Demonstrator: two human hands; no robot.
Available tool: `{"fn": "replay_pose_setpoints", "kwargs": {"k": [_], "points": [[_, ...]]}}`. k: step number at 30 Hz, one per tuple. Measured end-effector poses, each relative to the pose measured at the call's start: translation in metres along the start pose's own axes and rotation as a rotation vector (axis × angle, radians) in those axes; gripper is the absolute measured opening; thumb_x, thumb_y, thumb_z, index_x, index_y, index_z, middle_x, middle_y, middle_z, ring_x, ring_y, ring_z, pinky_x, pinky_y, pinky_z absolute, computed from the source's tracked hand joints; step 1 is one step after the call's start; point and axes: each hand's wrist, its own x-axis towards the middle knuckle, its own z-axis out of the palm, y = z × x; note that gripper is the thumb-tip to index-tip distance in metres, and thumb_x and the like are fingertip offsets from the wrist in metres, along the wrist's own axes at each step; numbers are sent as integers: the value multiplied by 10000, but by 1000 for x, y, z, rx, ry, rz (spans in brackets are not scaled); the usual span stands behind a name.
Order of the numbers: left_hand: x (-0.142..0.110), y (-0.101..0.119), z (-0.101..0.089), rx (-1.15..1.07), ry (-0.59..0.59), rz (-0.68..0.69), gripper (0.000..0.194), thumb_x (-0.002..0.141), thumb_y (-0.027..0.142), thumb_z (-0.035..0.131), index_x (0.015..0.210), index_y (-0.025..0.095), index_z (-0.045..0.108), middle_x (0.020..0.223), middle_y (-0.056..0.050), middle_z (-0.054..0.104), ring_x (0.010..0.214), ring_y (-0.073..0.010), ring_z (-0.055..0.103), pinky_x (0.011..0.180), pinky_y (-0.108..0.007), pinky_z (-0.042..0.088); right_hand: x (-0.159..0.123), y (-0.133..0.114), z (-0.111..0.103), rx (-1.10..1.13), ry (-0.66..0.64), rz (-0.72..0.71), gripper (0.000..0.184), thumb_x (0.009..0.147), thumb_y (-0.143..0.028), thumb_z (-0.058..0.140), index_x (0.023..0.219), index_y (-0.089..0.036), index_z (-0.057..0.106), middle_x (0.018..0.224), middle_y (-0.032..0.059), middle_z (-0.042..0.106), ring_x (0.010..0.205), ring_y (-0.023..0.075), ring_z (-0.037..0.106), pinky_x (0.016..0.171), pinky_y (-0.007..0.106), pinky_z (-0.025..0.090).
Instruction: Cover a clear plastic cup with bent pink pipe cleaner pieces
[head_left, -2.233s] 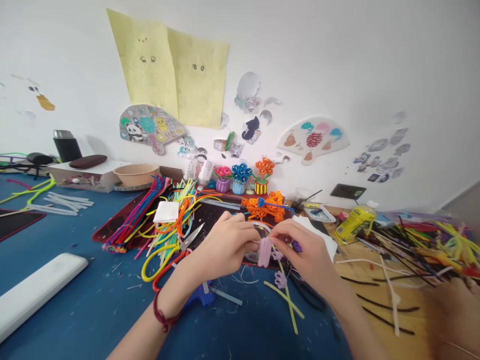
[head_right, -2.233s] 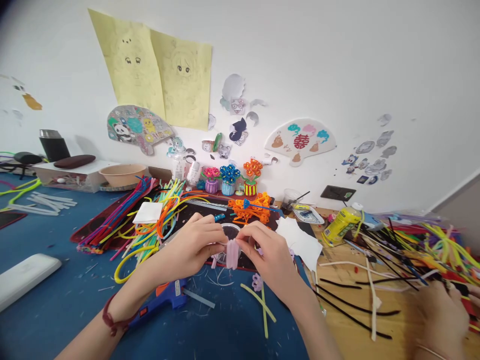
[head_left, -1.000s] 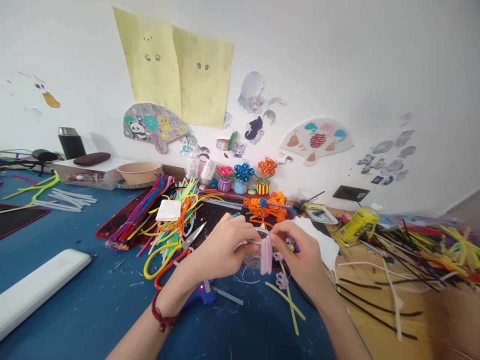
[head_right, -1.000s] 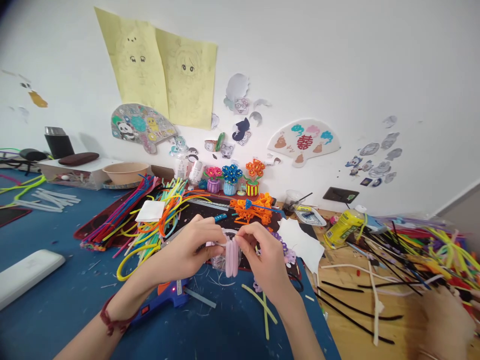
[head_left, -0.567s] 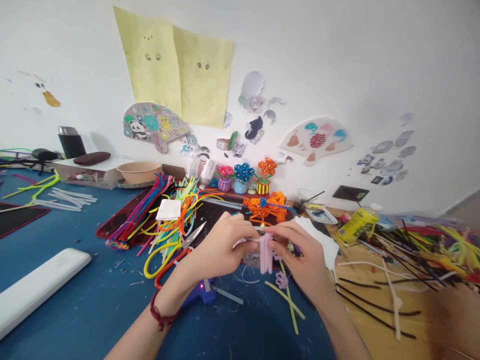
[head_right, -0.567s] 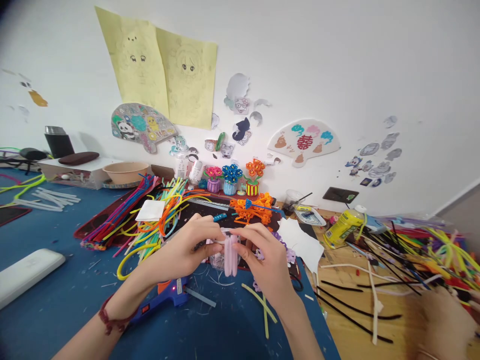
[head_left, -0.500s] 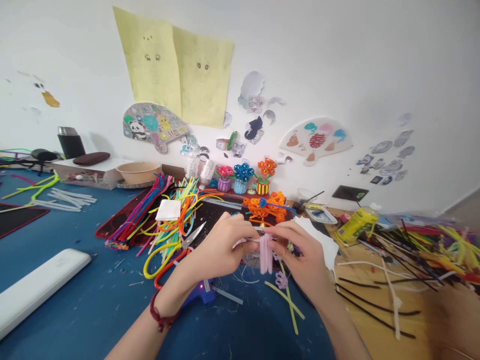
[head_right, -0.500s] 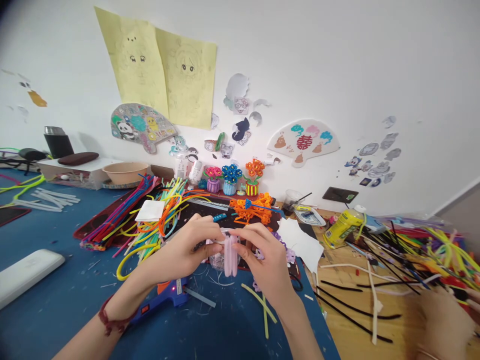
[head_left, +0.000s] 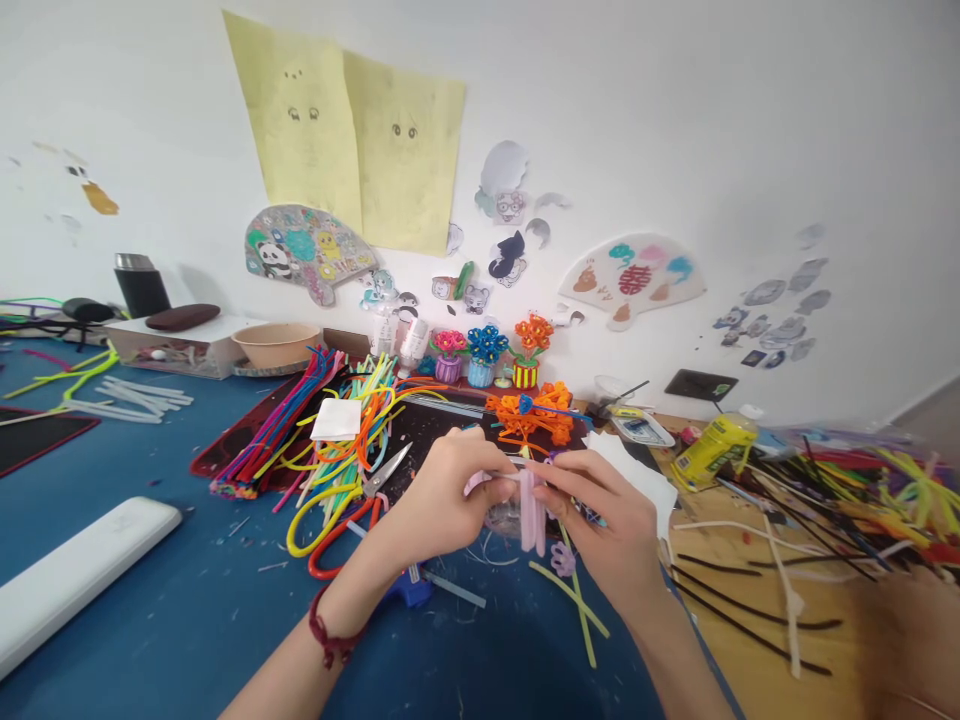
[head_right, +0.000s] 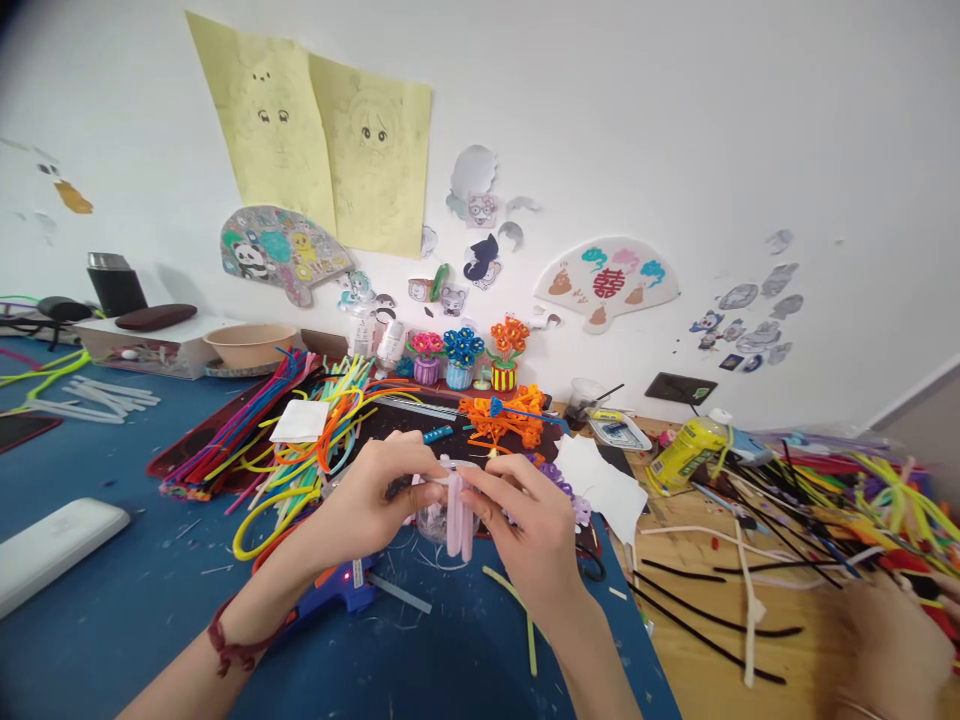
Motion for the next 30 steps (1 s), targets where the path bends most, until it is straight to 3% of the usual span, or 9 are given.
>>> {"fn": "replay_pose_setpoints", "kwargs": {"k": [7, 14, 19, 23, 27, 30], "points": [[0, -7, -7, -71, -44, -3, 243, 871, 243, 510, 677, 154, 627, 686, -19, 582, 673, -147, 470, 682, -294, 345, 2, -10, -7, 18, -35, 135, 306, 926, -154, 505, 1189, -249, 628, 1023, 60, 641, 891, 172, 627, 767, 271, 508], [2, -19, -14, -135, -8, 21, 248, 864, 274, 522, 673, 152, 623, 669, -13, 583, 681, -149, 447, 678, -284, 329, 20, -7, 6, 182, -142, 141, 137, 888, -230, 593, 978, -220, 696, 994, 63, 628, 897, 189, 619, 779, 294, 491], [11, -30, -22, -97, -12, 26, 202, 840, 242, 515, 690, 161, 623, 673, -6, 572, 710, -158, 449, 716, -294, 325, 45, 1, 15, 314, -202, 367, 207, 880, -337, 590, 760, -192, 675, 804, 42, 664, 757, 185, 589, 674, 294, 448], [22, -35, -27, -94, 24, 6, 191, 826, 244, 517, 690, 158, 621, 652, -1, 546, 704, -159, 460, 698, -289, 328, 61, 13, 25, 404, -320, 517, 279, 791, -449, 674, 750, -173, 676, 677, 19, 618, 580, 146, 481, 535, 275, 350], [30, -35, -30, -157, 72, -63, 177, 786, 203, 504, 666, 152, 622, 635, -4, 539, 665, -149, 462, 638, -270, 331, 66, 21, 32, 498, -312, 534, 308, 739, -468, 719, 764, -176, 624, 595, -40, 467, 532, 113, 360, 499, 251, 273], [33, -31, -34, -168, 95, -123, 176, 773, 179, 497, 655, 149, 625, 627, -4, 536, 644, -142, 460, 607, -259, 324, 67, 21, 27, 468, -340, 479, 320, 707, -448, 754, 829, -192, 606, 619, -53, 421, 577, 122, 373, 531, 246, 291]]}}
